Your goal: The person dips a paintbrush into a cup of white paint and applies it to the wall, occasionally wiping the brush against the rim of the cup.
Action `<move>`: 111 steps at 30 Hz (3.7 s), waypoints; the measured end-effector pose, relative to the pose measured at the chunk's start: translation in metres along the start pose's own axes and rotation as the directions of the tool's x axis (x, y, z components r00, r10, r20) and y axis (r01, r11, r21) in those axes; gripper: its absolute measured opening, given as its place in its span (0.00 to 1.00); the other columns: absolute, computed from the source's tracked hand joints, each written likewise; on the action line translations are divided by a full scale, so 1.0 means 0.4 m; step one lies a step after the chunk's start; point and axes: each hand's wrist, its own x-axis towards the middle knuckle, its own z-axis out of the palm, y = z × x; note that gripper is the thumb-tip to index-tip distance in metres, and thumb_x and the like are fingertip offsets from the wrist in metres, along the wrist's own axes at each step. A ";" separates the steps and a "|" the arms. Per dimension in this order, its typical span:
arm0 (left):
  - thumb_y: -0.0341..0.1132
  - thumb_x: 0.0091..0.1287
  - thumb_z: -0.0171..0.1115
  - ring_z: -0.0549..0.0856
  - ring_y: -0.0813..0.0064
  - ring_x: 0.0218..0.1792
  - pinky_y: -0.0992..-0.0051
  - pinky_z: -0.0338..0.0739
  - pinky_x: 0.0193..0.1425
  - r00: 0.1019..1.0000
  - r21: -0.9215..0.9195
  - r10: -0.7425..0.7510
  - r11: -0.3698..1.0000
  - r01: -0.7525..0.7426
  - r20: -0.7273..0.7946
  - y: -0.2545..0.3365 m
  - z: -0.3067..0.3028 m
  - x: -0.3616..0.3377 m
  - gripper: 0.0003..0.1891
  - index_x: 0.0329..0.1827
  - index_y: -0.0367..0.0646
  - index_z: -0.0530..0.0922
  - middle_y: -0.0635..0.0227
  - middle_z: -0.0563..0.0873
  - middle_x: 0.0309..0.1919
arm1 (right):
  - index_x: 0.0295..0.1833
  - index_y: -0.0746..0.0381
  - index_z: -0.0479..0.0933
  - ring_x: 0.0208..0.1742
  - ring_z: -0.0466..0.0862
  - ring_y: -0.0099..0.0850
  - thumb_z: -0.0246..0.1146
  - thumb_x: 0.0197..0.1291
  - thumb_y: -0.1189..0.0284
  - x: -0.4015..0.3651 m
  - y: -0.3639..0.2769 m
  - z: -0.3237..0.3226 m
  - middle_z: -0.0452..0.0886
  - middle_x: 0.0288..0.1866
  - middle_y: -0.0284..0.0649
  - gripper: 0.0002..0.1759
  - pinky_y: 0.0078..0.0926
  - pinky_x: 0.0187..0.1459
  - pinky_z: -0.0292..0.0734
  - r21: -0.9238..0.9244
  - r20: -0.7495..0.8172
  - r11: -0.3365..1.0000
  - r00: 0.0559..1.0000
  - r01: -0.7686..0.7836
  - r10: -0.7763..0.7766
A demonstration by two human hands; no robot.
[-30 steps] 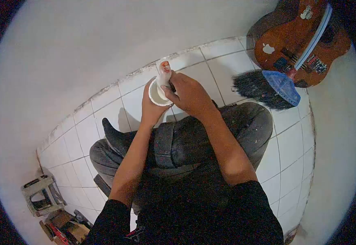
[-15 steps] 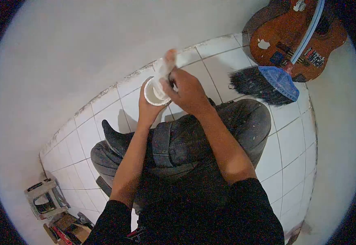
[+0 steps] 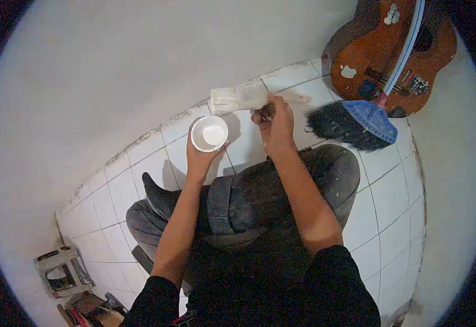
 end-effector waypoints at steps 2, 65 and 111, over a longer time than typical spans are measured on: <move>0.29 0.45 0.85 0.79 0.69 0.61 0.68 0.75 0.67 1.000 -0.007 0.027 1.000 -0.027 -0.006 -0.020 -0.001 0.007 0.47 0.69 0.39 0.67 0.62 0.80 0.60 | 0.46 0.63 0.72 0.32 0.81 0.28 0.57 0.70 0.68 -0.004 -0.002 -0.010 0.81 0.35 0.40 0.09 0.25 0.29 0.75 0.079 0.063 0.997 0.998 -0.023 0.018; 0.29 0.47 0.84 0.80 0.68 0.61 0.68 0.75 0.66 0.994 -0.058 -0.101 0.993 0.099 -0.038 -0.037 -0.016 0.018 0.46 0.69 0.39 0.66 0.61 0.80 0.60 | 0.79 0.60 0.58 0.32 0.72 0.16 0.55 0.74 0.69 0.091 -0.023 0.177 0.83 0.43 0.35 0.31 0.17 0.27 0.75 -0.603 0.338 0.776 0.940 0.186 0.037; 0.27 0.47 0.84 0.80 0.69 0.60 0.69 0.77 0.64 0.998 -0.076 -0.065 0.995 0.063 -0.023 -0.029 -0.018 0.019 0.45 0.69 0.38 0.66 0.61 0.80 0.59 | 0.75 0.65 0.64 0.55 0.80 0.57 0.55 0.66 0.76 0.060 -0.009 0.141 0.79 0.48 0.64 0.30 0.48 0.58 0.75 -0.825 0.553 0.063 0.826 0.561 -0.111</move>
